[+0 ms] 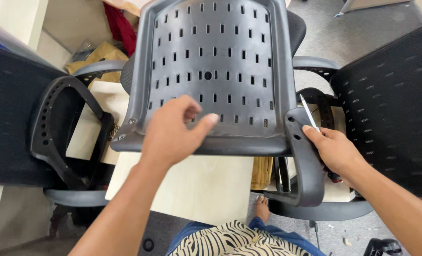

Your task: The person uses a screwdriver to remove screws from the armrest of a black office chair. They detach the armrest from the chair seat and place it on a nearby table.

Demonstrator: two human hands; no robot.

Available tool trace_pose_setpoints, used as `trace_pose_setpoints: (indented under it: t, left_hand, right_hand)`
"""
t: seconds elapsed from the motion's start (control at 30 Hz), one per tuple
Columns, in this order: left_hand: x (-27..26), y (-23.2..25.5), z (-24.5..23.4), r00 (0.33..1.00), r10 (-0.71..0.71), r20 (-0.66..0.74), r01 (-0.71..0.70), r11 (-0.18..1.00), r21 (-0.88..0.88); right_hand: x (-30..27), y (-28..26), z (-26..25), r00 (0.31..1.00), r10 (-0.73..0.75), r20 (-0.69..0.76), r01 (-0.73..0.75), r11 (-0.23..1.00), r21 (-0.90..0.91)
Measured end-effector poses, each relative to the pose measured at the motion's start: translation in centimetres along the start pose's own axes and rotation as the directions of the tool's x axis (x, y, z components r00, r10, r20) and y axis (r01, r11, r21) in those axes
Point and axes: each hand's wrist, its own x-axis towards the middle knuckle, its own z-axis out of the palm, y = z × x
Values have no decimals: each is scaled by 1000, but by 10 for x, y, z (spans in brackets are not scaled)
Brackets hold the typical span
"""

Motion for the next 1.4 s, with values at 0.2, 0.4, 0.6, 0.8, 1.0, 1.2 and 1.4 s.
trace_pose_setpoints:
  t: [0.2,0.4,0.6,0.8,1.0,1.2,1.4]
  left_hand:
    - [-24,84,83,687,-596,417,591,791,158]
    - [-78,97,117,30,-600,800,914,-307,-265]
    - [-63,93,161,305,-538,786,787,-322,-526]
    - [-54,97,185,139,-624,769,784,-406,-471]
    - [-76,89,185,171,-574,801,787,-410,-462]
    - [-80,85,190,160,-553,818,782,-434,-447]
    - [-79,86,185,125,-556,822,808,-423,-410]
  right_hand:
    - [14,11,-17,978,-100,185,108,994,-31]
    - [22,15,-33,943,-148,297,176,982,-70]
    - [18,8,-45,937,-162,308,246,934,-258]
    - [24,6,-61,923,-154,351,285,889,-358]
    - [17,4,-88,855,-351,382,468,839,-278]
    - [-50,-7,-96,959,-282,12,250,828,-502]
    - [-90,-12,-96,822,-564,-81,431,709,-558]
